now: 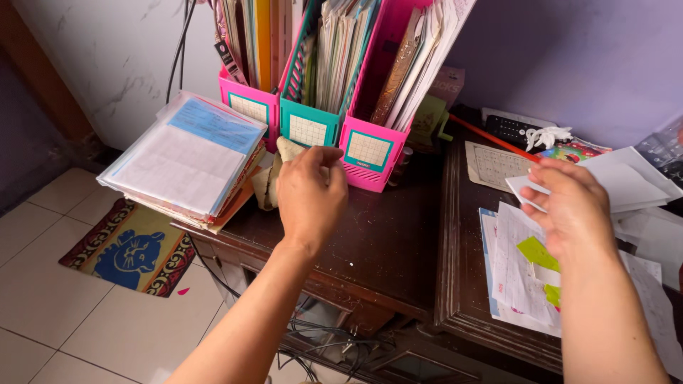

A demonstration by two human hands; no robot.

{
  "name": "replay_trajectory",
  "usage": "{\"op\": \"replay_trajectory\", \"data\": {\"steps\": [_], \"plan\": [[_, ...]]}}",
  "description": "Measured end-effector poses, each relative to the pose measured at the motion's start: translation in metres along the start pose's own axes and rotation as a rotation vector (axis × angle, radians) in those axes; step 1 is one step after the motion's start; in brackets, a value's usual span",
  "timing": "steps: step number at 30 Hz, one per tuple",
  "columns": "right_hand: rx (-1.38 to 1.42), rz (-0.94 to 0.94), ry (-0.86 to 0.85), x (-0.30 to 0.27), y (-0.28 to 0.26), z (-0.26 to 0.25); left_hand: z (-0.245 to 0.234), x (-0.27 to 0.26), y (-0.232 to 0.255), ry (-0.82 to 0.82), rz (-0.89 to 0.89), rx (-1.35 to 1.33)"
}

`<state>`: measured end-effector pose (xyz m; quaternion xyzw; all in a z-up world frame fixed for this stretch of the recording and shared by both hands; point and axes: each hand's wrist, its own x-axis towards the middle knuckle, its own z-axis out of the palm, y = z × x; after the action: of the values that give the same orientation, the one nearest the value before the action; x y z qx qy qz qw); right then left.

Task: The person sorts through a stack of papers and notebooks on a desk, flips through the pages of a large bound book, and places items into different colored vertical file organizers.

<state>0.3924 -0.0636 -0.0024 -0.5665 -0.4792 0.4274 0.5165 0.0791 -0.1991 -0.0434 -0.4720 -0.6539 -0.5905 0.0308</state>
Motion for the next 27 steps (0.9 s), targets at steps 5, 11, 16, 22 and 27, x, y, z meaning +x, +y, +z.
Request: {"op": "replay_trajectory", "data": {"steps": [5,11,16,22,27], "plan": [[-0.992,0.085,0.337,0.027,0.000,-0.039,0.000,-0.001,0.009,0.013,0.035,-0.053],[-1.039,0.249,0.352,0.059,0.024,-0.063,0.006,0.002,0.020,-0.055,-0.028,-0.076],[-0.684,0.153,0.297,0.089,0.056,-0.078,0.007,0.005,0.020,-0.081,0.001,-0.104],[-0.442,0.157,0.272,0.099,0.073,-0.085,0.014,0.008,0.022,-0.120,-0.010,-0.133],[-0.189,-0.179,0.358,0.073,0.043,-0.076,0.019,0.012,0.026,-0.198,-0.075,-0.221]]}}
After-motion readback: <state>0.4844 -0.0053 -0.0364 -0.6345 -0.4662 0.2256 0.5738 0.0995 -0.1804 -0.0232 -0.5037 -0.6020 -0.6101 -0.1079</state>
